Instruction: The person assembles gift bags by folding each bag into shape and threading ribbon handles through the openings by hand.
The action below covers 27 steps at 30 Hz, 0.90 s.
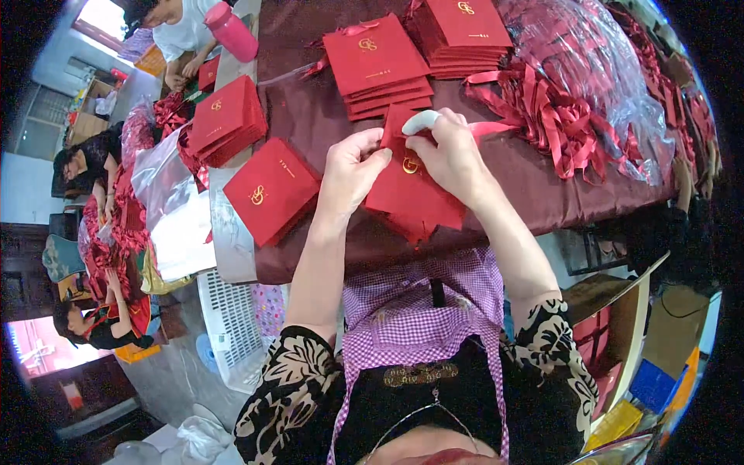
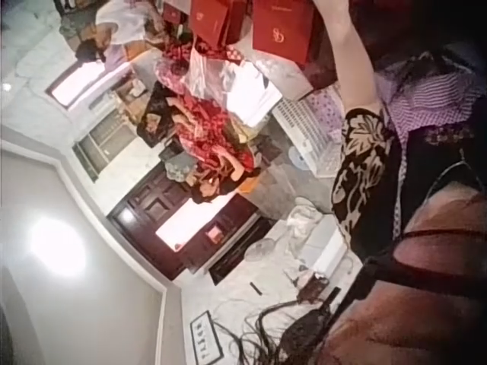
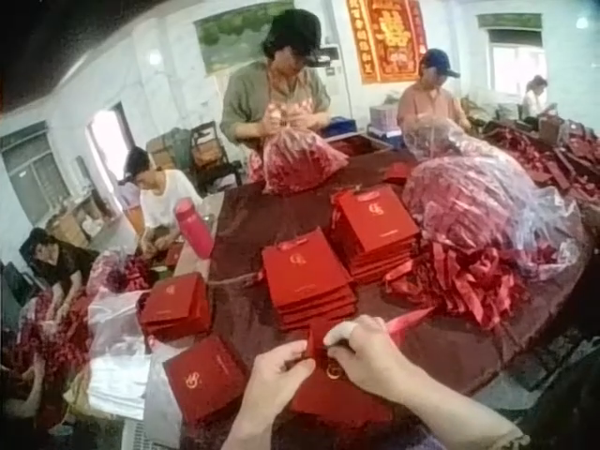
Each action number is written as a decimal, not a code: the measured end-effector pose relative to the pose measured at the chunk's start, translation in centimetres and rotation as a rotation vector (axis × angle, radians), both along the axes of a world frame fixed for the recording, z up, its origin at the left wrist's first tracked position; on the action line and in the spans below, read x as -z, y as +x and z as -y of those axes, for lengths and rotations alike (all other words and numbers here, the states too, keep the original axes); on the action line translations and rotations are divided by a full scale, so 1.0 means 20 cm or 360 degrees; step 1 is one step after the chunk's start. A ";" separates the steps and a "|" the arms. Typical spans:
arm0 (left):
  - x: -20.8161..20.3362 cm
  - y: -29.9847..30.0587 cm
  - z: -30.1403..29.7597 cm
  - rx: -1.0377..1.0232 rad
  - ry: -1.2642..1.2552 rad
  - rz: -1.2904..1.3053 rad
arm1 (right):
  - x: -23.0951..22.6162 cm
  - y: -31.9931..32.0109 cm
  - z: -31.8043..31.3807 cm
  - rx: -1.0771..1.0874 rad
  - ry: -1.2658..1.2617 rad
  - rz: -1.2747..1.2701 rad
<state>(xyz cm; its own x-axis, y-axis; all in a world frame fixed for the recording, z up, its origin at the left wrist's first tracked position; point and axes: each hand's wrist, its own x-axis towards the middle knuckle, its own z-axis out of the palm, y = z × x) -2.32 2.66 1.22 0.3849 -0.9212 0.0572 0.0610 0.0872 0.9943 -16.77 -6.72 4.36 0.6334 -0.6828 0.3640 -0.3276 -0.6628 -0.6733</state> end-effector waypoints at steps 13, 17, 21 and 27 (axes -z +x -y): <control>0.05 -0.01 0.03 -0.0036 -0.0096 0.0248 | 0.05 0.02 0.02 0.0016 -0.0291 0.0077; 0.04 -0.02 0.02 -0.0308 -0.0244 0.0888 | 0.02 0.05 0.00 -0.0032 -0.0780 -0.0011; 0.03 -0.03 -0.01 -0.0324 -0.0367 0.1042 | -0.01 0.07 -0.07 -0.0111 -0.1014 -0.0156; 0.01 -0.06 -0.01 -0.0263 -0.0222 0.0942 | 0.00 0.04 -0.02 -0.0181 -0.0506 0.0008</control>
